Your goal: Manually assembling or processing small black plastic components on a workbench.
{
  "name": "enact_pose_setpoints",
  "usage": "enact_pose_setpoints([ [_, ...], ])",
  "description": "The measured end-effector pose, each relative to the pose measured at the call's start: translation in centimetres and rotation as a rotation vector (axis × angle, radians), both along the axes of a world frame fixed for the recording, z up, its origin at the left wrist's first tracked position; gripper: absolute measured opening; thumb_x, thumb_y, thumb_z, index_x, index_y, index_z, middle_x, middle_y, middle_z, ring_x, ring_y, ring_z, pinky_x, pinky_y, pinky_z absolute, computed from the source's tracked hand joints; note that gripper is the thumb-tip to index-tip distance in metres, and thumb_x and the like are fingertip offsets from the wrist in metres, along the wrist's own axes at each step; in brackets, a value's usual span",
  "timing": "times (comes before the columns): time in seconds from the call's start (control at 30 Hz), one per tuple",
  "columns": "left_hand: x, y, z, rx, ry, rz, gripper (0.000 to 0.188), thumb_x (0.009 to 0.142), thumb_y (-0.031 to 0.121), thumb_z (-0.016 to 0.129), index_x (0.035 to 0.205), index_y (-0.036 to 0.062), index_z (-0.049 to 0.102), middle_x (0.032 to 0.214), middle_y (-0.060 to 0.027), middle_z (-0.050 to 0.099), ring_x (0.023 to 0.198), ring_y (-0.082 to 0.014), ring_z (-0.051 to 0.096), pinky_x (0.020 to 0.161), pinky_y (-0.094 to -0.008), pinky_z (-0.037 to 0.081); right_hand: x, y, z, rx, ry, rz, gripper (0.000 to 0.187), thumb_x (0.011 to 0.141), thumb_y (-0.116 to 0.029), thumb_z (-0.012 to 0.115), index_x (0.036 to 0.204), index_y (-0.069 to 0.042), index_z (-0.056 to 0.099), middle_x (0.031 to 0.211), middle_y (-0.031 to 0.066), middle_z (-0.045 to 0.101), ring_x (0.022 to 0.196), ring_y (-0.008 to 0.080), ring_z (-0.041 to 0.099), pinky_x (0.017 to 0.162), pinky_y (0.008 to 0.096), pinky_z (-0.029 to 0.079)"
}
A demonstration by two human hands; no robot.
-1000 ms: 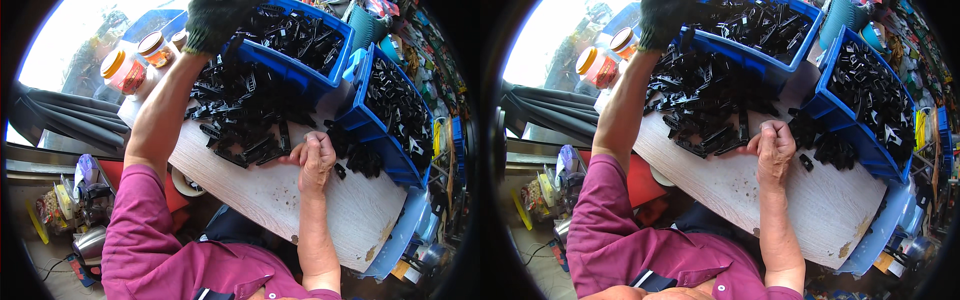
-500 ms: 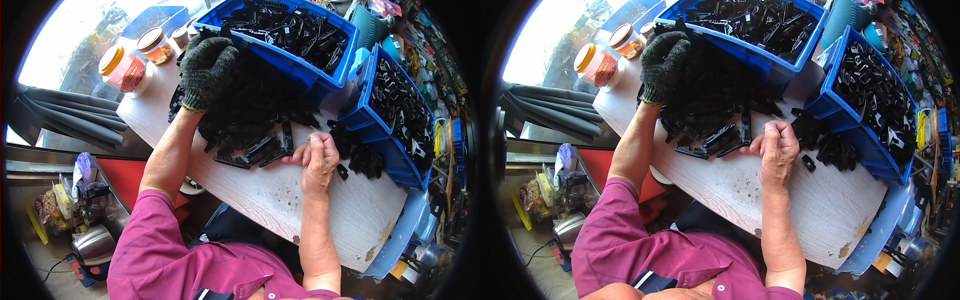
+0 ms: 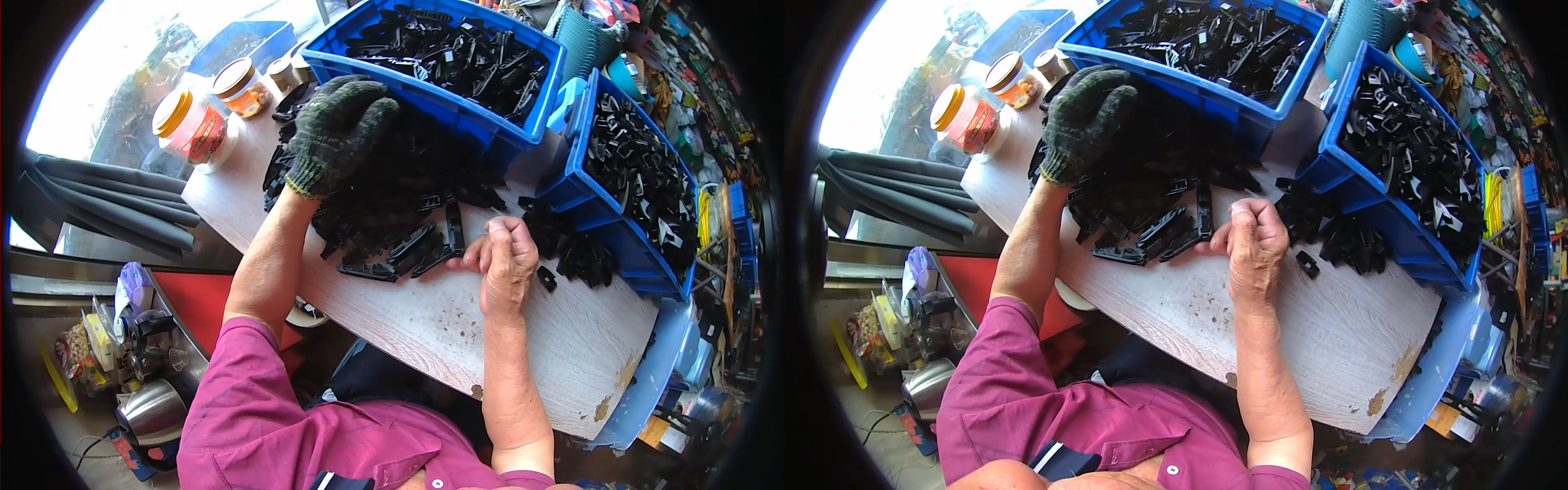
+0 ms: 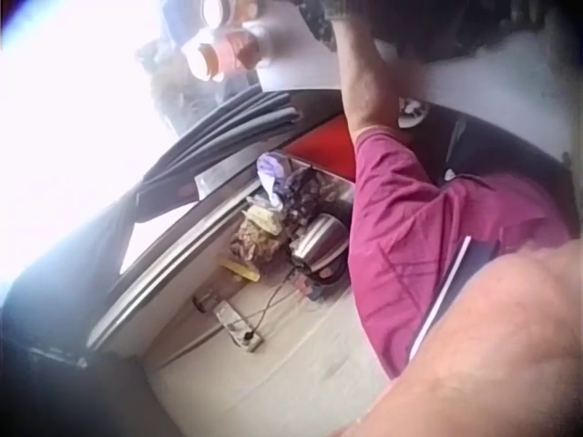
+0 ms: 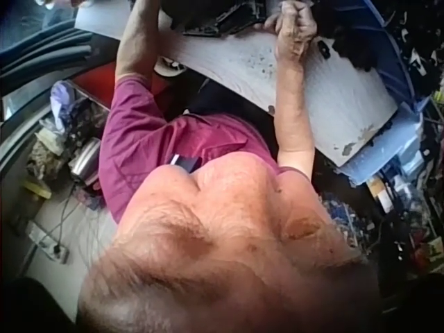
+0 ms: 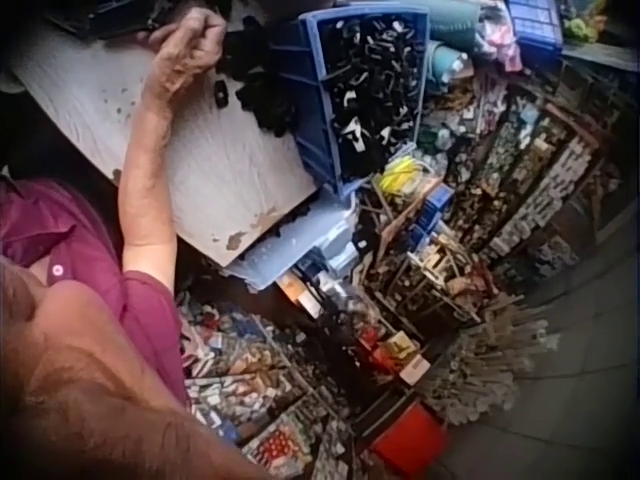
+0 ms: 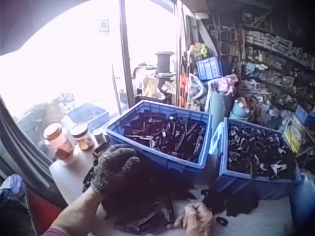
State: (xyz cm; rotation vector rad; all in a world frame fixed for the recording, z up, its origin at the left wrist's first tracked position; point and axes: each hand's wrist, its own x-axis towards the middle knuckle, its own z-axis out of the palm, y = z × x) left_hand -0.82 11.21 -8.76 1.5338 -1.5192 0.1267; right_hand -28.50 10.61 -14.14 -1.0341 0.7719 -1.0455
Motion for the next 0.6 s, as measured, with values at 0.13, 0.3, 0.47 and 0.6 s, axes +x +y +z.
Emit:
enact_pose_setpoints([
  [0.13, 0.2, 0.2, 1.1, -0.041, -0.004, 0.012, 0.026, 0.091, 0.015, 0.075, 0.112, 0.0015, 0.072, 0.111, -0.0161, 0.071, 0.106, -0.0277, 0.068, 0.094, -0.0372, 0.052, 0.3, 0.1, 0.1, 0.010, 0.004, -0.005, 0.020, 0.102, -0.021, 0.055, 0.092, -0.004, 0.057, 0.057, -0.0019, 0.042, 0.052, 0.0091, 0.051, 0.052, 0.0375, 0.063],
  [0.3, -1.5, -2.0, 4.1, -0.116, -0.183, 0.038, 0.025, 0.089, 0.019, 0.077, 0.109, 0.0043, 0.073, 0.111, -0.0140, 0.072, 0.106, -0.0286, 0.069, 0.092, -0.0378, 0.053, 0.2, 0.2, 0.2, 0.017, -0.004, -0.020, 0.022, 0.101, -0.023, 0.058, 0.091, -0.003, 0.059, 0.058, -0.0018, 0.042, 0.052, 0.0091, 0.050, 0.050, 0.0352, 0.061],
  [0.47, -3.7, -7.6, 6.7, 0.003, -0.339, -0.026, 0.040, 0.090, 0.040, 0.075, 0.116, 0.0102, 0.072, 0.119, -0.0121, 0.070, 0.111, -0.0305, 0.067, 0.093, -0.0385, 0.053, -0.2, -0.1, 0.7, 0.017, 0.039, -0.032, 0.020, 0.101, -0.021, 0.056, 0.090, -0.004, 0.058, 0.056, -0.0022, 0.041, 0.051, 0.0091, 0.049, 0.048, 0.0322, 0.058],
  [0.6, -3.6, -14.9, 6.2, 0.092, -0.567, 0.017, 0.066, 0.091, 0.066, 0.062, 0.126, 0.0105, 0.067, 0.126, -0.0137, 0.066, 0.114, -0.0334, 0.065, 0.097, -0.0416, 0.052, 0.5, 0.4, 0.0, -0.003, 0.017, -0.014, 0.020, 0.101, -0.020, 0.057, 0.089, -0.004, 0.058, 0.056, -0.0022, 0.041, 0.051, 0.0089, 0.050, 0.049, 0.0317, 0.058],
])
